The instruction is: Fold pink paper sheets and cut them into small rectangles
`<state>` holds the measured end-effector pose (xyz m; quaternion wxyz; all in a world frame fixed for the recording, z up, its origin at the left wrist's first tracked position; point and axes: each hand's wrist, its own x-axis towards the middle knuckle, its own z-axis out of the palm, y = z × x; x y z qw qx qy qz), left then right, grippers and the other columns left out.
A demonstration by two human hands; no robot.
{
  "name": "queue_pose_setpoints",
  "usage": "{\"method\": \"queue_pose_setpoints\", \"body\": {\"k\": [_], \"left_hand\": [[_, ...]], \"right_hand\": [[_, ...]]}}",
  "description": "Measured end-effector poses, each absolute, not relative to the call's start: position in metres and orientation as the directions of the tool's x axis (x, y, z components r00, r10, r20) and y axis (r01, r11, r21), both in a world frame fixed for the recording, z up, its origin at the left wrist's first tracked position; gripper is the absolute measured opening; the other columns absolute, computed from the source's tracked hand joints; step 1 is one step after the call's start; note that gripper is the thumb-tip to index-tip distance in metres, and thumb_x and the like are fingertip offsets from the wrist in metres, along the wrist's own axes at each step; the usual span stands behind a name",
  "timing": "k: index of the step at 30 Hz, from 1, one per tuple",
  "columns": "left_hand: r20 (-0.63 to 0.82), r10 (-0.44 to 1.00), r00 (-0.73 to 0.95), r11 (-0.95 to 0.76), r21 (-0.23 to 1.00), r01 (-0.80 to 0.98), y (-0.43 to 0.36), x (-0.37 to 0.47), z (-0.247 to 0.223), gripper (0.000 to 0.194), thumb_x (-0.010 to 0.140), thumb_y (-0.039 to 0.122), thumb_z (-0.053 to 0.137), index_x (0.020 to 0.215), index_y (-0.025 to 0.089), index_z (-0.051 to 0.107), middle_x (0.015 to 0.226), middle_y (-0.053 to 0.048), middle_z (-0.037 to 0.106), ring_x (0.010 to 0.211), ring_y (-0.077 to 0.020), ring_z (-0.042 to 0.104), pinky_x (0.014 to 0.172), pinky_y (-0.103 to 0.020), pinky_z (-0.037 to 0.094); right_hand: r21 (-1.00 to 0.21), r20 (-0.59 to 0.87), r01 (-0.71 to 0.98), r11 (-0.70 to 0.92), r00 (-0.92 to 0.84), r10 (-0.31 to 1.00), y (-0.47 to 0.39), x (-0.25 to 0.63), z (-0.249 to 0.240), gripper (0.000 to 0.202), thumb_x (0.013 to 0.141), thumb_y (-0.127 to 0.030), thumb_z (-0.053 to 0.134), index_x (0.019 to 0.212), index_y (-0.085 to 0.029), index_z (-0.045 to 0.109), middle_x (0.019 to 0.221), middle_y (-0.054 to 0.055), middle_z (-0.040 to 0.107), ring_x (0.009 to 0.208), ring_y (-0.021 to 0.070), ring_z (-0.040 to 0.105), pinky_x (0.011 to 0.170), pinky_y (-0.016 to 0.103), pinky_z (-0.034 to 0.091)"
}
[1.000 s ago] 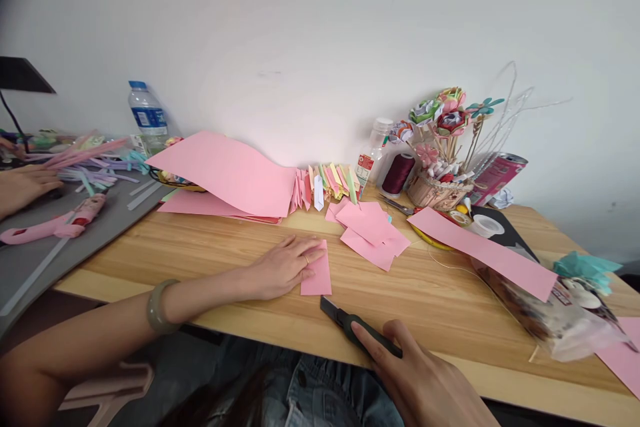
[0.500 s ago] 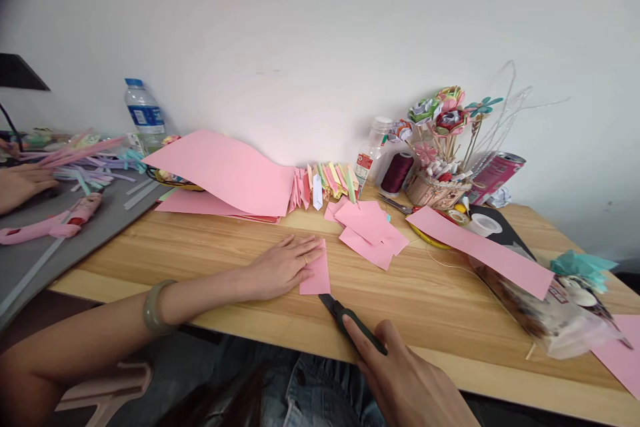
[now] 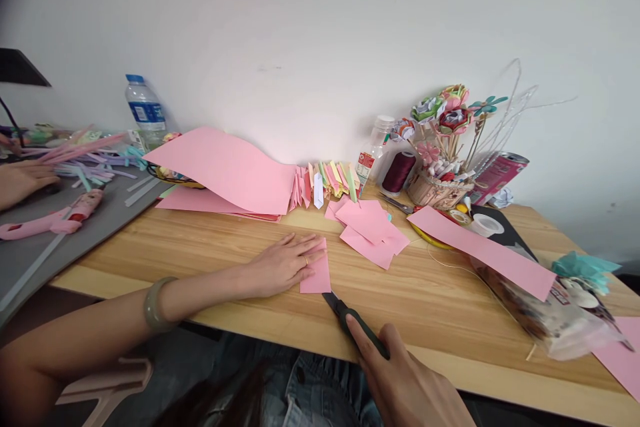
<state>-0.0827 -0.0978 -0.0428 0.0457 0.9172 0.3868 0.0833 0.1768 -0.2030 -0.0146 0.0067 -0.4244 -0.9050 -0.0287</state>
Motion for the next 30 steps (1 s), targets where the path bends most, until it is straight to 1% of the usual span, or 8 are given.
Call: {"method": "queue_pose_setpoints", "body": {"k": [5,8,11,14,18,23,26,30], "left_hand": [[0.115,0.718,0.686,-0.696,0.145,0.704,-0.098,-0.083,-0.042,0.047,0.096,0.038,0.02,0.137,0.019,0.029,0.146,-0.005,0.026,0.135,-0.018,0.019,0.107,-0.04,0.018],[0.112,0.718,0.687,-0.696,0.143,0.704,-0.098,-0.083,-0.043,0.047,0.096,0.038,0.02,0.138,0.019,0.029,0.146,-0.005,0.025,0.135,-0.0179,0.018,0.107,-0.04,0.017],[0.09,0.731,0.676,-0.681,0.151,0.716,-0.098,-0.082,-0.043,0.05,0.095,0.04,0.02,0.14,0.016,0.022,0.147,-0.007,0.022,0.135,-0.0178,0.018,0.108,-0.039,0.016],[0.053,0.746,0.664,-0.662,0.16,0.732,-0.098,-0.081,-0.041,0.055,0.095,0.042,0.02,0.141,0.013,0.017,0.147,-0.008,0.019,0.135,-0.0182,0.018,0.109,-0.038,0.015],[0.023,0.755,0.655,-0.65,0.153,0.744,-0.099,-0.079,-0.036,0.054,0.095,0.04,0.021,0.141,0.011,0.018,0.147,-0.009,0.02,0.135,-0.02,0.019,0.108,-0.037,0.016],[-0.002,0.764,0.646,-0.637,0.164,0.754,-0.1,-0.078,-0.033,0.057,0.095,0.038,0.024,0.139,0.003,0.018,0.145,-0.017,0.02,0.134,-0.0225,0.021,0.109,-0.034,0.016],[0.024,0.771,0.636,-0.627,0.201,0.752,-0.1,-0.079,-0.035,0.061,0.094,0.039,0.027,0.141,0.003,0.012,0.146,-0.018,0.016,0.134,-0.0226,0.02,0.108,-0.033,0.018],[0.036,0.781,0.624,-0.612,0.241,0.753,-0.1,-0.081,-0.038,0.064,0.093,0.04,0.03,0.141,0.004,0.007,0.147,-0.017,0.012,0.135,-0.0221,0.017,0.108,-0.032,0.018]], "right_hand": [[0.071,0.089,0.776,0.627,-0.631,0.771,-0.198,0.172,-0.017,0.06,0.082,-0.007,0.029,0.139,-0.024,0.024,0.088,0.005,0.055,0.041,0.012,0.058,0.036,0.023,0.044],[0.11,0.14,0.781,0.615,-0.625,0.768,-0.192,0.169,-0.019,0.05,0.086,-0.013,0.03,0.135,-0.021,0.031,0.081,0.003,0.053,0.037,0.011,0.055,0.032,0.022,0.04],[0.154,0.166,0.777,0.61,-0.629,0.76,-0.187,0.166,-0.02,0.045,0.088,-0.016,0.029,0.132,-0.017,0.036,0.077,0.002,0.051,0.034,0.0109,0.053,0.029,0.022,0.034],[0.176,0.139,0.779,0.602,-0.625,0.769,-0.18,0.164,-0.021,0.045,0.089,-0.016,0.028,0.133,-0.017,0.036,0.079,0.003,0.052,0.038,0.0108,0.055,0.031,0.021,0.033],[0.188,0.078,0.79,0.583,-0.604,0.793,-0.169,0.159,-0.02,0.044,0.09,-0.018,0.028,0.134,-0.019,0.034,0.081,0.003,0.052,0.043,0.011,0.057,0.035,0.021,0.034],[0.251,0.05,0.791,0.559,-0.587,0.808,-0.155,0.152,-0.018,0.045,0.089,-0.018,0.031,0.134,-0.019,0.034,0.083,0.004,0.053,0.045,0.0117,0.057,0.039,0.022,0.033],[0.282,0.052,0.794,0.538,-0.572,0.818,-0.148,0.148,-0.016,0.045,0.088,-0.016,0.034,0.134,-0.018,0.035,0.082,0.004,0.053,0.046,0.0123,0.057,0.038,0.022,0.031],[0.271,0.026,0.811,0.518,-0.544,0.839,-0.139,0.141,-0.011,0.048,0.088,-0.015,0.037,0.135,-0.02,0.033,0.085,0.006,0.054,0.05,0.0124,0.058,0.04,0.022,0.031]]}}
